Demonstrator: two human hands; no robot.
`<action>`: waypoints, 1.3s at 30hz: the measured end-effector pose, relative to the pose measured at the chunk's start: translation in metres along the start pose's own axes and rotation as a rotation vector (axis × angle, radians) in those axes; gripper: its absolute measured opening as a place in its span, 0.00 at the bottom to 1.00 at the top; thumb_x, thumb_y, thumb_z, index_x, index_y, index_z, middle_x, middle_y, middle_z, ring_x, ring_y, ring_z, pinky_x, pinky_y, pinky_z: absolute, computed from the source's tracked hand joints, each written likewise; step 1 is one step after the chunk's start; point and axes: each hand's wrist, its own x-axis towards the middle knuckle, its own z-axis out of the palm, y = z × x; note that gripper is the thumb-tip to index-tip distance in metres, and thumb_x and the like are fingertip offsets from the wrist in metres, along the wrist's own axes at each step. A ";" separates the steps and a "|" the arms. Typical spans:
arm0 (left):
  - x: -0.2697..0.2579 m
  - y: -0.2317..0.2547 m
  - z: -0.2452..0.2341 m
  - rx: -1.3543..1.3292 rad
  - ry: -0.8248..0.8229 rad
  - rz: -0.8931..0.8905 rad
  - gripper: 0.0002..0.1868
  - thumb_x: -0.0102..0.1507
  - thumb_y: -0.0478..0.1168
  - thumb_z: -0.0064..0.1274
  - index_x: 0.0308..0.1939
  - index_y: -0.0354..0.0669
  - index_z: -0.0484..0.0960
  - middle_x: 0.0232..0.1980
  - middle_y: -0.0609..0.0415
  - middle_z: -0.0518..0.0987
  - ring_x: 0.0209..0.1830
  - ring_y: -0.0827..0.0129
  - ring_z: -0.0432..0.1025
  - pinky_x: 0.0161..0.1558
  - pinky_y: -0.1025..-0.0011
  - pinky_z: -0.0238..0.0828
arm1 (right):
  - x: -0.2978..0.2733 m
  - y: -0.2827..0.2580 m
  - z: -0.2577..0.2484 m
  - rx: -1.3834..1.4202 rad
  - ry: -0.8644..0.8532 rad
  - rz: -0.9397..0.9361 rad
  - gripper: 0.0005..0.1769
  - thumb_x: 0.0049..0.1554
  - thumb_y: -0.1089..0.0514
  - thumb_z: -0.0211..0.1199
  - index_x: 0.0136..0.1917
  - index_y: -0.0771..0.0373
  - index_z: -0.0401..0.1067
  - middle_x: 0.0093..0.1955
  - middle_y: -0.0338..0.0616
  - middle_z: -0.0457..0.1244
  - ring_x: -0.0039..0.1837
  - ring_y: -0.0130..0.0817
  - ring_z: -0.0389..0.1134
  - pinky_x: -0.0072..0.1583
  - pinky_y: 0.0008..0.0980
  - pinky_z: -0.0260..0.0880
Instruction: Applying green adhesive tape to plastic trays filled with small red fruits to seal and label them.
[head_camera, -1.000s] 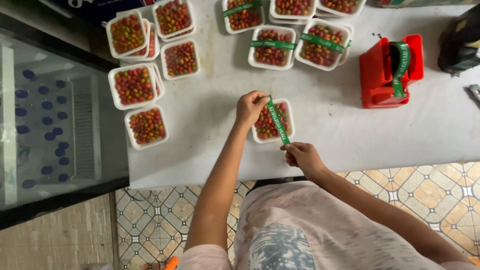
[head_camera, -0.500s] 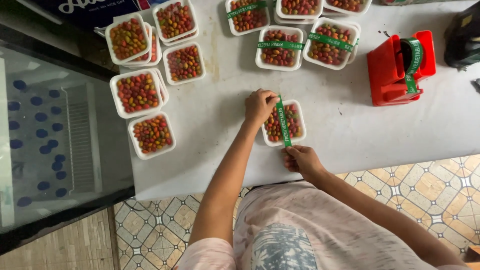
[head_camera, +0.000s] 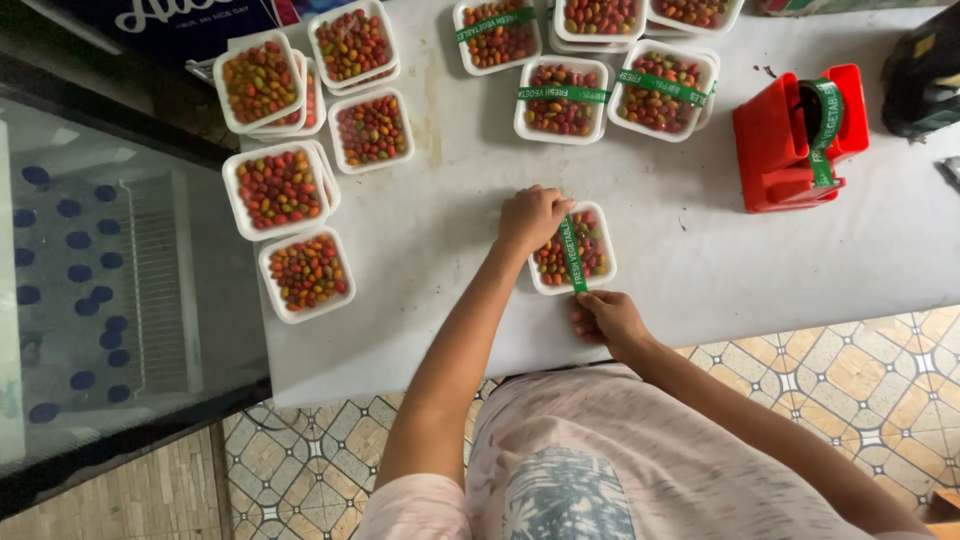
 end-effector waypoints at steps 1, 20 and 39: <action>0.000 0.002 -0.001 0.000 -0.001 0.001 0.21 0.67 0.62 0.44 0.37 0.55 0.83 0.38 0.54 0.79 0.47 0.49 0.79 0.50 0.48 0.75 | -0.001 0.000 -0.001 0.000 0.001 0.000 0.16 0.61 0.54 0.61 0.57 0.67 0.76 0.35 0.50 0.70 0.31 0.37 0.72 0.32 0.34 0.76; -0.023 0.005 -0.038 -0.586 0.064 0.070 0.21 0.71 0.59 0.45 0.36 0.47 0.77 0.30 0.45 0.78 0.39 0.48 0.77 0.45 0.52 0.74 | -0.045 -0.062 -0.023 -0.329 -0.355 -0.609 0.17 0.59 0.62 0.63 0.29 0.66 0.78 0.24 0.51 0.69 0.29 0.35 0.71 0.38 0.31 0.75; 0.071 -0.040 -0.078 -0.832 0.666 -0.241 0.22 0.68 0.55 0.47 0.39 0.38 0.80 0.40 0.36 0.80 0.47 0.47 0.74 0.54 0.50 0.68 | 0.012 -0.052 -0.055 -0.433 -0.022 -0.563 0.13 0.62 0.58 0.61 0.39 0.68 0.77 0.26 0.51 0.66 0.29 0.37 0.68 0.35 0.34 0.70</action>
